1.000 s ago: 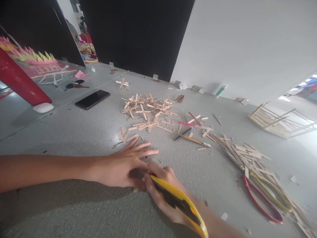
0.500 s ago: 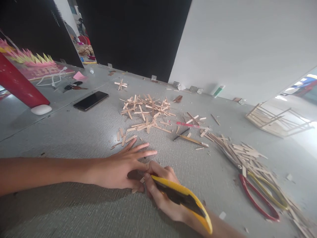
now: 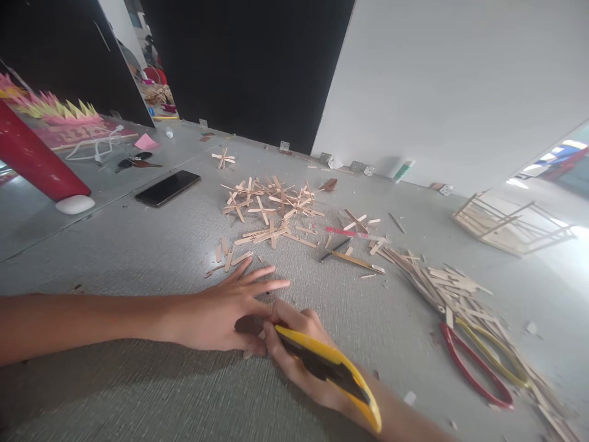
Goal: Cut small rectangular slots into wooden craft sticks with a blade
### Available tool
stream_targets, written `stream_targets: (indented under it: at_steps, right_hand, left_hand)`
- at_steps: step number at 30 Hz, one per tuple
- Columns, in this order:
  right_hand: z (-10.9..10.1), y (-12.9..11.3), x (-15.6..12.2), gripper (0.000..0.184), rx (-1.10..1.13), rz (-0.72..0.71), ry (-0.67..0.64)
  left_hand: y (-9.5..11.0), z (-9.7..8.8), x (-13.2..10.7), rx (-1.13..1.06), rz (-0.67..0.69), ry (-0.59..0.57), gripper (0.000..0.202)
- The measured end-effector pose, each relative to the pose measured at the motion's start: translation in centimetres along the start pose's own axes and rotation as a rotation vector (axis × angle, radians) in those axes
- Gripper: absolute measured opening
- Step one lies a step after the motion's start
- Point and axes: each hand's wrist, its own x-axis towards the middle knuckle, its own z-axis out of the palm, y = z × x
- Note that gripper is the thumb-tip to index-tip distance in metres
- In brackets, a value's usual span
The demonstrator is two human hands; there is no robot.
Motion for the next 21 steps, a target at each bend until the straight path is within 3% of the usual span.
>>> stream_targets:
  at_steps: [9,21]
  right_hand:
    - [-0.43,-0.79,0.43,0.027,0.084,-0.07,-0.056]
    - [-0.56,-0.97,0.28,0.037,0.0,0.05,-0.069]
  left_hand:
    - [0.31,0.07,0.25,0.03,-0.03,-0.006,0.018]
    - [0.46,0.19,0.19,0.057,-0.059,-0.019,0.024]
